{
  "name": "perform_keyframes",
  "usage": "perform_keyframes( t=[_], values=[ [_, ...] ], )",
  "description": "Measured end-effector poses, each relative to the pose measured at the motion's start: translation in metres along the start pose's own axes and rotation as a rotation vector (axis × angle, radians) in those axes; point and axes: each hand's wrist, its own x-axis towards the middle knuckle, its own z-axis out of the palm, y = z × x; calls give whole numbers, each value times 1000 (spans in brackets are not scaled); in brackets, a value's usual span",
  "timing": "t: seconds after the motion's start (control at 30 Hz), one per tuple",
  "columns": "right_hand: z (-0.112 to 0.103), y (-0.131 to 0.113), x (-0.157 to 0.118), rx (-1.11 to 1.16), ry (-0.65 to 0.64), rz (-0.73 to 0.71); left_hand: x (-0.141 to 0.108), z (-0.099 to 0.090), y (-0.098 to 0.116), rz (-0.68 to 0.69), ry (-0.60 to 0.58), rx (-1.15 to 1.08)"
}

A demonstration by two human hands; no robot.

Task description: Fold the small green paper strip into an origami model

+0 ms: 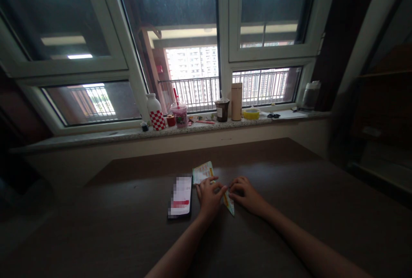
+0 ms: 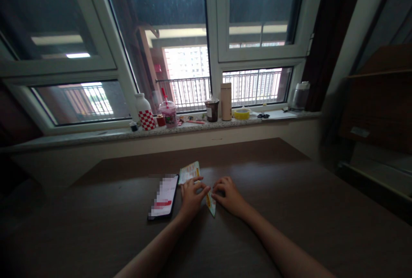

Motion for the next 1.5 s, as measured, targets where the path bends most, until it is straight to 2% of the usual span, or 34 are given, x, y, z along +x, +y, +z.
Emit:
perform_keyframes(
  t=[0.67, 0.97, 1.1, 1.23, 1.5],
  values=[
    [0, 4, 1, 19, 29, 14, -1, 2, 1, 11, 55, 22],
    [1, 14, 3, 63, 50, 37, 0, 1, 0, 2, 13, 20],
    [1, 12, 3, 57, 43, 38, -3, -1, 4, 5, -24, 46],
    [0, 8, 2, 32, 50, 40, -4, -2, 6, 15, -9, 79],
    [-2, 9, 2, -63, 140, 72, -3, -1, 4, -6, -23, 102]
  ],
)
